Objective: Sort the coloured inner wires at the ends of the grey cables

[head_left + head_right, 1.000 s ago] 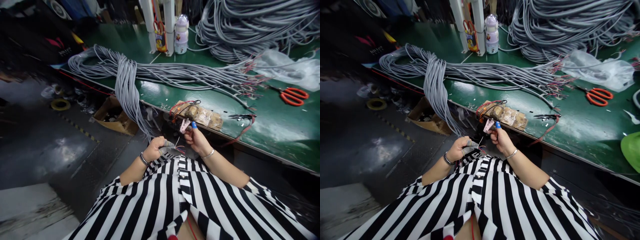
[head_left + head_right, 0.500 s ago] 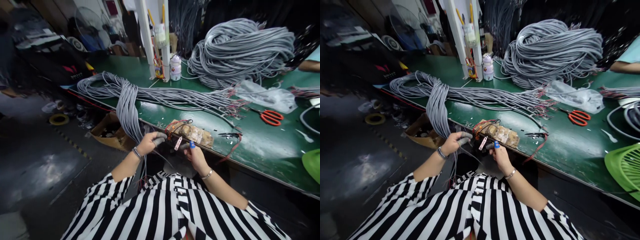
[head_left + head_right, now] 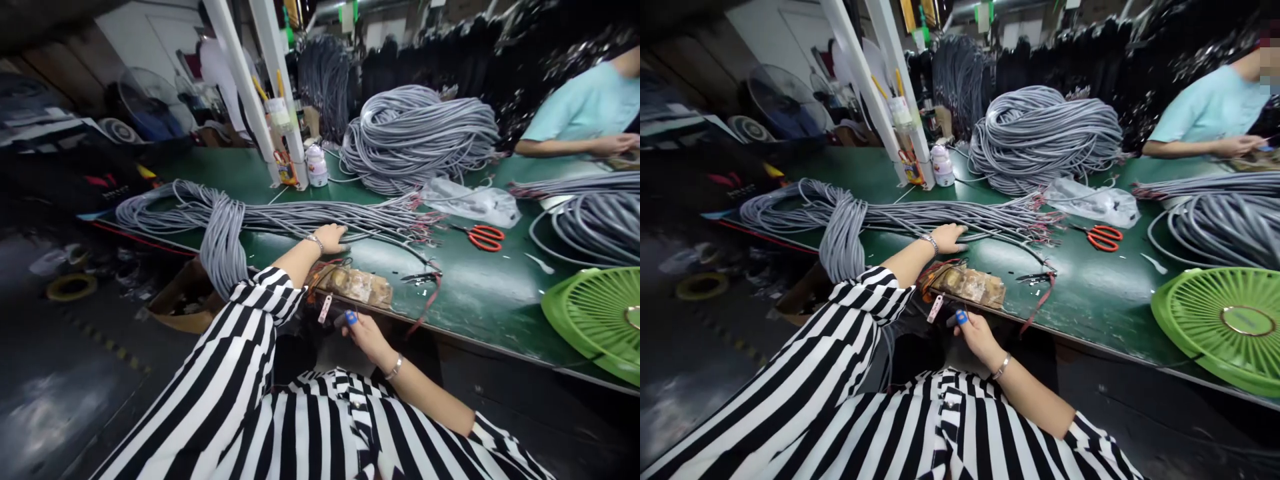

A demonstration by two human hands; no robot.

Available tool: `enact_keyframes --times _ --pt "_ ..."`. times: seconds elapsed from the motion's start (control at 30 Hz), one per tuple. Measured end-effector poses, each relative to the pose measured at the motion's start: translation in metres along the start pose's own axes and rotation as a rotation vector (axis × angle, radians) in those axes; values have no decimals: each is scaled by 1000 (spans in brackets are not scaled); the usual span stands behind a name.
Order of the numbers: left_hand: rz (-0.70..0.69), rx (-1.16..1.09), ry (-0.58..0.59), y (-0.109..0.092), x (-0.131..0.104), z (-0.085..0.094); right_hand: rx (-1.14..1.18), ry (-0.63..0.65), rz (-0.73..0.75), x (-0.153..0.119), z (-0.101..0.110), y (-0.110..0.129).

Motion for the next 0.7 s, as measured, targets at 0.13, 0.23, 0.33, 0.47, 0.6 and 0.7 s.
enact_keyframes --times 0.13,0.23,0.33,0.47,0.6,0.7 --pt "-37 80 78 -6 3 3 -79 12 26 1 3 -3" --pt "-65 28 -107 7 -4 38 -121 29 28 1 2 -6" --pt "23 -128 -545 46 -28 103 -159 56 32 2 -3 -6" --pt "54 -251 -838 78 -67 160 -203 113 34 0 -17 -5" --pt "27 -112 -621 51 -75 141 -278 161 12 -3 -30 -7" --pt "-28 28 -268 11 -61 83 -366 197 23 -8 -36 -7"
Point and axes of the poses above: each hand's wrist, its own x-axis towards the middle knuckle, its own z-axis out of the back of the hand, y = z × x, the point moved 8 cm from there along x, towards the middle knuckle, and after that the axes turned 15 degrees about -z, right-handed, at the moved point
